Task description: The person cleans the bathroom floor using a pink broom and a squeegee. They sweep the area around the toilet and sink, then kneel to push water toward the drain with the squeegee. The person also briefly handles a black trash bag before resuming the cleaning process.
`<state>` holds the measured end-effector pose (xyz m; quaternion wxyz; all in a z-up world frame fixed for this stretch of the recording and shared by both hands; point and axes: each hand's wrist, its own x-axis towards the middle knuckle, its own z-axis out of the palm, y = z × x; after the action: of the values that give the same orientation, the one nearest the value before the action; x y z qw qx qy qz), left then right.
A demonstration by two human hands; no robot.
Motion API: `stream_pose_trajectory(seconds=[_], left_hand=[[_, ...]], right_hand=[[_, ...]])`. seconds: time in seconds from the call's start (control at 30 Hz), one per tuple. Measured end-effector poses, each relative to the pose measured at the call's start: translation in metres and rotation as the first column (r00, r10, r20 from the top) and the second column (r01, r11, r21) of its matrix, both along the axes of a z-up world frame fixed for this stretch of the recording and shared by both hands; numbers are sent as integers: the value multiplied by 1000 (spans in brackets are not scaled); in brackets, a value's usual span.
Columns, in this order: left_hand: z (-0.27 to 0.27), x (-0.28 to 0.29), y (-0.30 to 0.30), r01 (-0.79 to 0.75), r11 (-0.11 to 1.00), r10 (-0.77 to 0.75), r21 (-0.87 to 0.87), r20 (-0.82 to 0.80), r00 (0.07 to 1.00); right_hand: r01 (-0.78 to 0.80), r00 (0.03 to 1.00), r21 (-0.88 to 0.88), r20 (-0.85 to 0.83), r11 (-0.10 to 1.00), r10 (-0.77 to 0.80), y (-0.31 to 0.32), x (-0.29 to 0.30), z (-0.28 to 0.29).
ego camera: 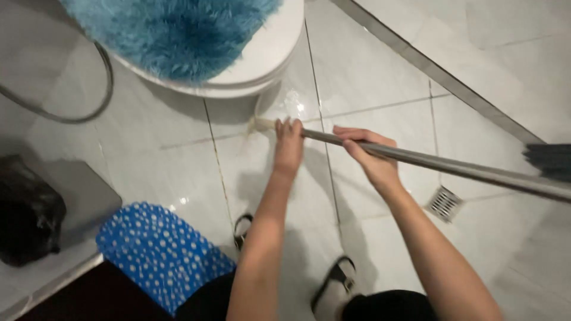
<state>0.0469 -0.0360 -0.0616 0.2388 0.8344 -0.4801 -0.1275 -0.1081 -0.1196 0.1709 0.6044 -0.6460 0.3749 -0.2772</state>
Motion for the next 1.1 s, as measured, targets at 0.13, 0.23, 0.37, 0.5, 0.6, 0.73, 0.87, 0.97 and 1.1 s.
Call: stream_pose_trajectory(seconds=[0.13, 0.23, 0.37, 0.5, 0.6, 0.73, 0.87, 0.97, 1.1], left_hand=[[-12, -24, -12, -12, 994, 16, -110, 37, 999], [-40, -44, -28, -11, 985, 42, -175, 173, 984], [-18, -92, -51, -60, 998, 60, -3, 184, 981], [-21, -168, -62, 105, 991, -75, -85, 302, 950], [9, -218, -69, 223, 974, -222, -39, 30, 975], [23, -215, -78, 259, 963, -266, -73, -102, 959], [5, -138, -124, 159, 949, -246, -271, -327, 913], [-30, -70, -151, -12, 964, -106, -265, -427, 898], [-90, -15, -151, 217, 965, -198, -146, 133, 971]], right_hand=[[26, 963, 119, 263, 993, -56, -5, -6, -41], [48, 949, 91, 305, 995, -74, -10, -37, -85], [147, 929, 126, 323, 981, -181, -16, -97, -122], [69, 931, 115, 350, 991, -105, -24, -193, -133], [175, 961, 69, 203, 982, -186, -25, -235, -100], [220, 947, 55, 229, 974, -227, -28, -242, -97], [42, 991, -259, 136, 965, -7, -47, -160, -86], [-18, 952, -334, 282, 942, 118, -61, -99, -91], [39, 949, -188, 315, 981, 23, -73, -67, -174]])
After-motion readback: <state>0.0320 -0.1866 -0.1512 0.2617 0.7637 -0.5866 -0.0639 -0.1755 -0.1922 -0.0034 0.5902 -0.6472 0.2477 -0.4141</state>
